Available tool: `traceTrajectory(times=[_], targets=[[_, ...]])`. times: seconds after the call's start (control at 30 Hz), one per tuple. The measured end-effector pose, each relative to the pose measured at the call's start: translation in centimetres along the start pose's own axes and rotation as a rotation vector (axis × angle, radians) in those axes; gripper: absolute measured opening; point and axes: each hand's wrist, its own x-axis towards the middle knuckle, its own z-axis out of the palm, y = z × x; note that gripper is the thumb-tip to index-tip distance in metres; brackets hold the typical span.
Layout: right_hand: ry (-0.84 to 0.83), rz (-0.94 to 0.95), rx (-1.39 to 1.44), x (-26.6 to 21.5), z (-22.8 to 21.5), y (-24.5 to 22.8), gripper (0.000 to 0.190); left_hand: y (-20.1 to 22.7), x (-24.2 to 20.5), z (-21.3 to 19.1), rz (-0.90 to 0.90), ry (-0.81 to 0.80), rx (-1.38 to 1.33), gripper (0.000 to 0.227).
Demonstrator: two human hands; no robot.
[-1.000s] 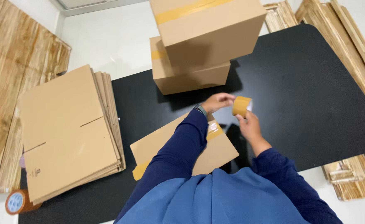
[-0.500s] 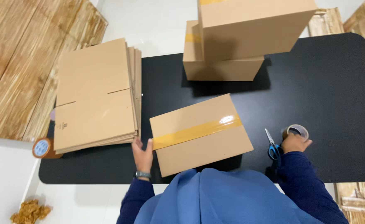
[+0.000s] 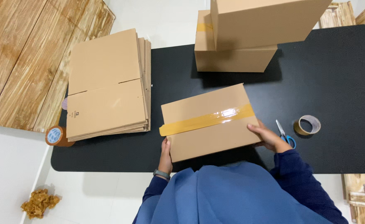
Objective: The person unfolds a flat cardboard box into a rectangular shape, closes the bottom flaps, and seals the bottom with a strip of adhesive tape using scissors to cut the tape.
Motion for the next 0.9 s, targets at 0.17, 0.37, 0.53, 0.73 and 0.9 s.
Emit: traceTrajectory(times=[0.17, 0.37, 0.53, 0.73, 0.9], targets=[[0.046, -0.008, 0.010, -1.3, 1.0, -0.8, 0.085, -0.9, 7.0, -2.1, 0.054, 0.195, 0.216, 0.086], [0.060, -0.040, 0.017, 1.5, -0.2, 1.5, 0.086, -1.3, 7.9, -1.3, 0.029, 0.225, 0.028, 0.070], [0.069, -0.004, 0.034, -0.5, 0.5, 0.6, 0.085, 2.1, 4.6, 0.9, -0.030, 0.164, -0.141, 0.057], [0.073, 0.022, 0.014, -0.5, 0.1, 0.6, 0.088, -1.7, 9.7, -0.6, -0.012, 0.055, -0.027, 0.055], [0.058, 0.018, 0.036, -1.2, 0.2, 0.2, 0.080, -2.4, 10.3, -0.4, -0.156, 0.008, -0.117, 0.068]])
